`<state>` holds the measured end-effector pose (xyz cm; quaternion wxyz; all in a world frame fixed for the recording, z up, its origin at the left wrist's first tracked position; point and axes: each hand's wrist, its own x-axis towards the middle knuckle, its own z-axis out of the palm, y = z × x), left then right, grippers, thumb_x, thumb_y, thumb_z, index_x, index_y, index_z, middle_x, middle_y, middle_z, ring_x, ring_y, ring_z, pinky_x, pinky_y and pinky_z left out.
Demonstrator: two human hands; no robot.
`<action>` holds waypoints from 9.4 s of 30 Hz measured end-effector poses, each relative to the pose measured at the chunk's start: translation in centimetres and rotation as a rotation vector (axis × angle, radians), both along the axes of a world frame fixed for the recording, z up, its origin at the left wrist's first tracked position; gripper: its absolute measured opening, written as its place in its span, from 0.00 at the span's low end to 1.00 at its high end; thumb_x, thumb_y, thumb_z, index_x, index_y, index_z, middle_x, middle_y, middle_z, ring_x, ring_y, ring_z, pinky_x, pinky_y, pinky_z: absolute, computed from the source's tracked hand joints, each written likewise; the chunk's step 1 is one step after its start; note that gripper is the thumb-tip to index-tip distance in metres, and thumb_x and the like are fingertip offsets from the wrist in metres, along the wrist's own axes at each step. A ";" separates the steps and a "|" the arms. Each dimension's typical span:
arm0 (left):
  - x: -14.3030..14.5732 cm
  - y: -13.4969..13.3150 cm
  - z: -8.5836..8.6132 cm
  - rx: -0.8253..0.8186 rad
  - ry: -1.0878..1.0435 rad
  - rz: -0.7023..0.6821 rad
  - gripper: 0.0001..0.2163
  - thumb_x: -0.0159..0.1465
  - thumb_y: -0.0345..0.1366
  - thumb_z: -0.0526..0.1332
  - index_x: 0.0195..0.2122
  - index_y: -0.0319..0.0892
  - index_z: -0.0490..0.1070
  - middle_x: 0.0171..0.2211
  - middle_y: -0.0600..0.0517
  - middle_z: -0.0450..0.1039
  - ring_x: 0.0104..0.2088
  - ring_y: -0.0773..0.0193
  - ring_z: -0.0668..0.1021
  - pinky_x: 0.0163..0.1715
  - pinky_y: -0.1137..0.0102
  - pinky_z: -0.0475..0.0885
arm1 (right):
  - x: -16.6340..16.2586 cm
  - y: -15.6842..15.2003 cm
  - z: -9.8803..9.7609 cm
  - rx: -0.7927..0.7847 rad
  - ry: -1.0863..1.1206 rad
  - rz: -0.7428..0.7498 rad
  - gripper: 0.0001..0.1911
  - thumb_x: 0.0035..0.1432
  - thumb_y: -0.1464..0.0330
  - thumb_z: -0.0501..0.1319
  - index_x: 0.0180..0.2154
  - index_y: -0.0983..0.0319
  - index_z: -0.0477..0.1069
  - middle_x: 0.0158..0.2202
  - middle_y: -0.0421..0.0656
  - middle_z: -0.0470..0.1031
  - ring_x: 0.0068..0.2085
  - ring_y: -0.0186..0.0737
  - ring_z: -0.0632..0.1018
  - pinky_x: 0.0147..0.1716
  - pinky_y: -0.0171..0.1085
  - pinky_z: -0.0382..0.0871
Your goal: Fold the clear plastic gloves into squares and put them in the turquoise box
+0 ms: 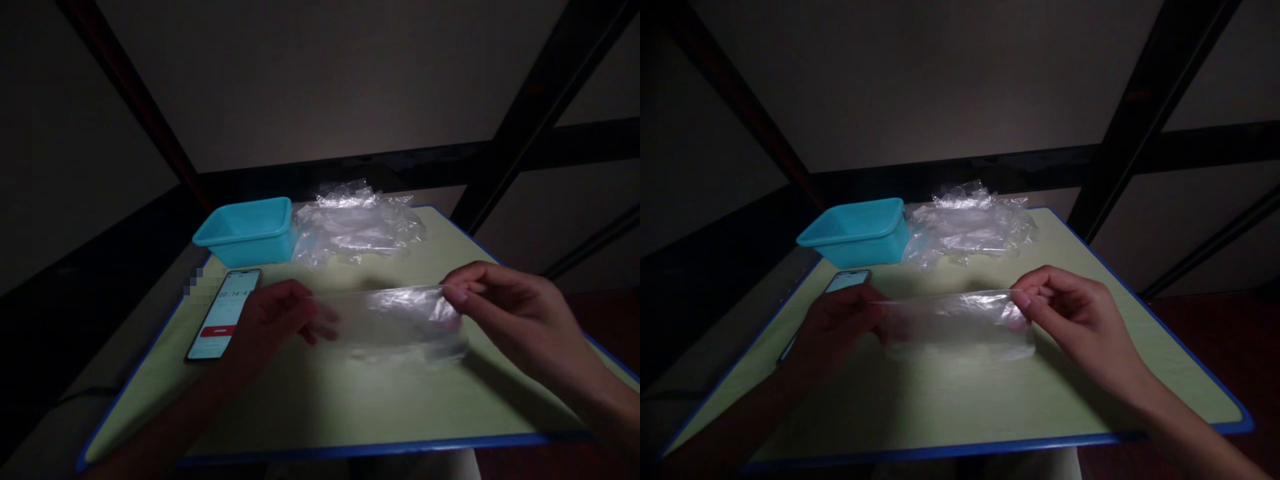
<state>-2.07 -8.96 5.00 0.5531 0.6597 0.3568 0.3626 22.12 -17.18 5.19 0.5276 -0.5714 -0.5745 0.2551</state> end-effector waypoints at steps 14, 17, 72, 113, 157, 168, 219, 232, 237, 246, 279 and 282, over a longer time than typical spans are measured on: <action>3.0 4.3 -5.1 -0.358 0.188 0.077 0.07 0.54 0.32 0.58 0.20 0.37 0.64 0.16 0.57 0.66 0.20 0.67 0.77 0.18 0.79 0.67 | 1.1 4.2 -6.6 -0.307 0.040 0.085 0.13 0.46 0.59 0.59 0.24 0.62 0.66 0.19 0.38 0.67 0.19 0.31 0.67 0.19 0.33 0.60; 3.2 4.5 -5.2 -0.404 0.147 0.101 0.08 0.58 0.36 0.56 0.25 0.37 0.66 0.21 0.55 0.69 0.22 0.65 0.79 0.18 0.77 0.69 | 1.2 4.3 -6.7 -0.305 0.036 0.089 0.12 0.47 0.59 0.60 0.29 0.63 0.66 0.19 0.38 0.68 0.20 0.32 0.68 0.19 0.33 0.62; 1.6 5.6 -5.7 -0.145 0.027 0.372 0.03 0.53 0.33 0.55 0.29 0.40 0.63 0.30 0.50 0.77 0.30 0.62 0.80 0.17 0.78 0.66 | 0.8 -2.4 -4.9 -0.549 0.124 0.536 0.18 0.54 0.66 0.59 0.48 0.54 0.70 0.34 0.44 0.78 0.30 0.38 0.79 0.28 0.36 0.76; 1.5 4.6 -7.3 0.371 0.190 0.204 0.04 0.58 0.31 0.53 0.33 0.40 0.66 0.32 0.49 0.76 0.29 0.65 0.79 0.23 0.75 0.70 | 2.2 6.7 -6.2 0.158 -0.937 0.345 0.13 0.62 0.68 0.49 0.46 0.62 0.67 0.47 0.48 0.73 0.50 0.45 0.72 0.53 0.55 0.57; 1.1 3.0 -7.4 1.135 0.502 -0.528 0.12 0.65 0.35 0.50 0.41 0.35 0.70 0.51 0.40 0.69 0.53 0.55 0.69 0.50 0.60 0.66 | 3.4 6.7 -5.7 0.098 -0.958 0.490 0.21 0.62 0.65 0.53 0.55 0.66 0.63 0.54 0.51 0.68 0.54 0.44 0.70 0.53 0.47 0.65; 1.2 3.0 -7.5 1.110 0.508 -0.540 0.12 0.65 0.35 0.50 0.43 0.36 0.70 0.50 0.42 0.70 0.52 0.57 0.70 0.51 0.61 0.66 | 3.9 6.9 -6.4 0.019 -0.875 0.538 0.27 0.55 0.61 0.61 0.54 0.65 0.64 0.55 0.51 0.67 0.54 0.45 0.69 0.53 0.44 0.65; 1.7 1.9 -7.2 1.148 0.390 -0.536 0.10 0.63 0.26 0.49 0.31 0.36 0.69 0.29 0.48 0.70 0.30 0.65 0.69 0.32 0.71 0.66 | 1.3 2.5 -2.6 -0.064 -1.136 0.687 0.05 0.51 0.75 0.60 0.25 0.61 0.68 0.29 0.38 0.72 0.31 0.36 0.71 0.35 0.40 0.61; 1.7 1.9 -7.0 1.110 0.435 -0.539 0.11 0.63 0.26 0.49 0.29 0.37 0.69 0.28 0.49 0.69 0.30 0.66 0.68 0.32 0.72 0.64 | 0.6 2.3 -3.4 0.015 -1.238 0.670 0.10 0.55 0.78 0.55 0.24 0.62 0.68 0.26 0.40 0.70 0.29 0.35 0.69 0.33 0.40 0.59; 1.8 1.9 -7.0 1.099 0.411 -0.539 0.10 0.63 0.26 0.49 0.30 0.36 0.70 0.29 0.48 0.69 0.30 0.66 0.68 0.31 0.73 0.64 | 0.5 2.2 -3.5 0.024 -1.280 0.665 0.11 0.54 0.78 0.56 0.23 0.62 0.67 0.27 0.39 0.70 0.29 0.34 0.68 0.33 0.39 0.59; 1.7 1.9 -7.2 1.049 0.394 -0.533 0.08 0.61 0.27 0.52 0.31 0.36 0.70 0.31 0.48 0.69 0.32 0.66 0.70 0.33 0.73 0.66 | 0.3 2.2 -2.9 0.010 -1.270 0.687 0.11 0.53 0.79 0.56 0.22 0.63 0.68 0.26 0.39 0.71 0.29 0.34 0.70 0.34 0.39 0.61; 1.9 1.7 -7.5 1.039 0.348 -0.388 0.09 0.62 0.26 0.51 0.27 0.37 0.69 0.26 0.50 0.67 0.27 0.69 0.68 0.28 0.75 0.64 | 0.5 3.2 -3.7 0.114 -1.180 0.642 0.17 0.59 0.69 0.53 0.49 0.68 0.68 0.46 0.50 0.74 0.44 0.44 0.75 0.45 0.44 0.68; 1.9 1.8 -7.5 1.066 0.324 -0.355 0.09 0.62 0.26 0.52 0.27 0.38 0.68 0.27 0.50 0.68 0.28 0.68 0.69 0.29 0.74 0.65 | 0.4 3.4 -4.0 0.157 -1.205 0.639 0.17 0.62 0.72 0.48 0.49 0.67 0.68 0.45 0.50 0.76 0.43 0.42 0.76 0.44 0.43 0.69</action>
